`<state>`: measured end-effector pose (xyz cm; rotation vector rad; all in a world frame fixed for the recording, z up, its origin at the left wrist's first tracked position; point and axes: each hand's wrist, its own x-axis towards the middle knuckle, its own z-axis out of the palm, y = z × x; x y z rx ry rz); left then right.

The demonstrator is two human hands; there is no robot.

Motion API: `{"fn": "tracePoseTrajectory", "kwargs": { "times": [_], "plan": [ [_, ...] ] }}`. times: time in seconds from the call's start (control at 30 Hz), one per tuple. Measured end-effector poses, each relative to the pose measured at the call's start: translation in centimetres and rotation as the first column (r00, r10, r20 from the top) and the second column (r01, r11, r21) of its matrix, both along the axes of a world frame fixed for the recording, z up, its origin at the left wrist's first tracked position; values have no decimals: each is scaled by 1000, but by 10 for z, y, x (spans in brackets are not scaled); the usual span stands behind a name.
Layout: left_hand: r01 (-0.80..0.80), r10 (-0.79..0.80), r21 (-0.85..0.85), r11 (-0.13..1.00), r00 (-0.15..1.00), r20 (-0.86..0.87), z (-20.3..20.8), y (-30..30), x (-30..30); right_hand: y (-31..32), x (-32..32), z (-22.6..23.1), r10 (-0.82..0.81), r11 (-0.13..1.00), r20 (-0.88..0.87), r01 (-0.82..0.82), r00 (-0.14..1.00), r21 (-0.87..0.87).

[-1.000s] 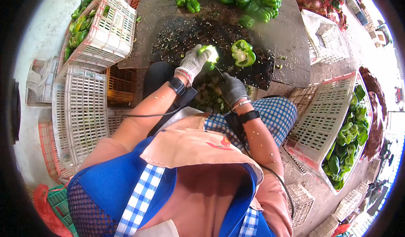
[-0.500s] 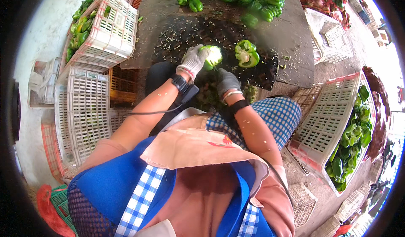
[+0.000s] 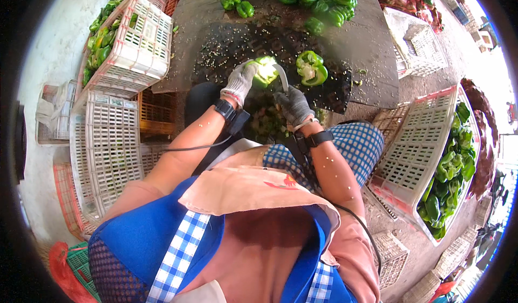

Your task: Cutting and sorting green bell peppers at a processing table.

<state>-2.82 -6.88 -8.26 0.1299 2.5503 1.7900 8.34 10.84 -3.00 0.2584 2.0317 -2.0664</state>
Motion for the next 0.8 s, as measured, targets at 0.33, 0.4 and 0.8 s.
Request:
{"fn": "tracePoseTrajectory", "kwargs": {
  "times": [0.33,0.4,0.8],
  "plan": [
    [-101,93,-62,993,988,-123,-13,2,11,7,-24,-28,163,974,138,-181,977,133],
    [-131,133,22,991,988,-82,-7,6,18,6,-27,-23,190,980,169,-196,967,18],
    [-12,11,115,993,1000,8,2,1,5,39,-17,-3,275,954,128,-287,953,91]
  ]
}}
